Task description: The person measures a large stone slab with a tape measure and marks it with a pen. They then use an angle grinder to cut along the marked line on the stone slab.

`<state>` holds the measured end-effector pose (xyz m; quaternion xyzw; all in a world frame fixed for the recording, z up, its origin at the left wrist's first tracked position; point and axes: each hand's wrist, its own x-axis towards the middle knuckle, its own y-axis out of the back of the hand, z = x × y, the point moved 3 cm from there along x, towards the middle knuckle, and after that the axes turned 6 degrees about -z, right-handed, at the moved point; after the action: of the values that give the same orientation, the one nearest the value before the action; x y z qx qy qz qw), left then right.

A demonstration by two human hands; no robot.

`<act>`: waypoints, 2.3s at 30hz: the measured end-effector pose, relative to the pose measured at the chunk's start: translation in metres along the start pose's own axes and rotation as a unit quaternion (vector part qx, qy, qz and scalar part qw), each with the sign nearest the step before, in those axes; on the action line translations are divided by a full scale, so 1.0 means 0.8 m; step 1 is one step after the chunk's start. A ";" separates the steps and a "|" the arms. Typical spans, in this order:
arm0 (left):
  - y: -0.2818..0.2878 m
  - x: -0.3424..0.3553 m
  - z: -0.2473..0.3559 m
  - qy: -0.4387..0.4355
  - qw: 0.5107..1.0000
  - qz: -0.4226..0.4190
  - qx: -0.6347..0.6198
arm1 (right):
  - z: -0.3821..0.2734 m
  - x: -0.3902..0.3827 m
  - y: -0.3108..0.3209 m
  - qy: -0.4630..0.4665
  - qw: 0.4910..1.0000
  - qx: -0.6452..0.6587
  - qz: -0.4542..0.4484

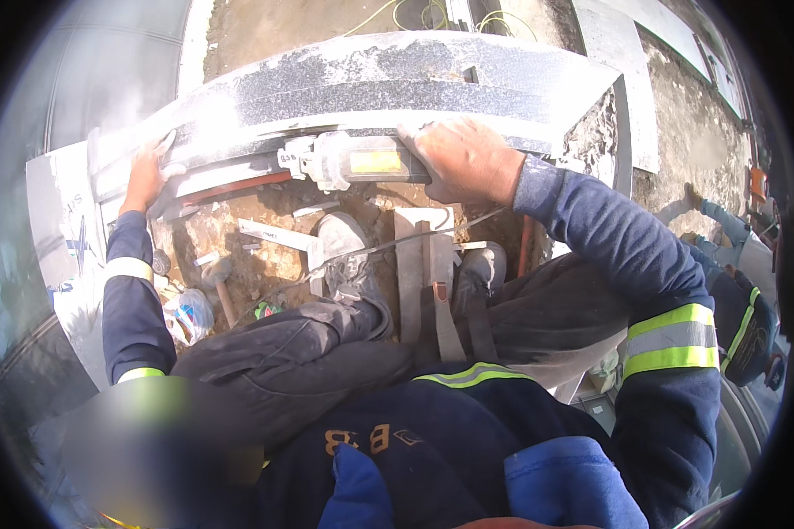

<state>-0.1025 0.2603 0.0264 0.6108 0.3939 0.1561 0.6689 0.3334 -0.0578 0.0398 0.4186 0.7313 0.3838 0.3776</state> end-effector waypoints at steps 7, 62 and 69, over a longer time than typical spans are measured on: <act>0.012 0.035 -0.005 -0.038 0.999 0.011 0.015 | 0.016 -0.051 0.021 -0.057 0.998 0.017 0.000; -0.006 0.005 -0.009 0.001 1.000 -0.004 -0.023 | 0.013 -0.052 0.012 -0.051 0.998 -0.039 -0.003; -0.011 0.008 -0.018 -0.021 1.000 -0.005 -0.016 | 0.012 -0.015 -0.001 -0.027 1.000 -0.011 0.001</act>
<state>-0.1112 0.2728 0.0165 0.6011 0.3802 0.1466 0.6875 0.3460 -0.0667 0.0376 0.4254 0.7162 0.3810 0.4011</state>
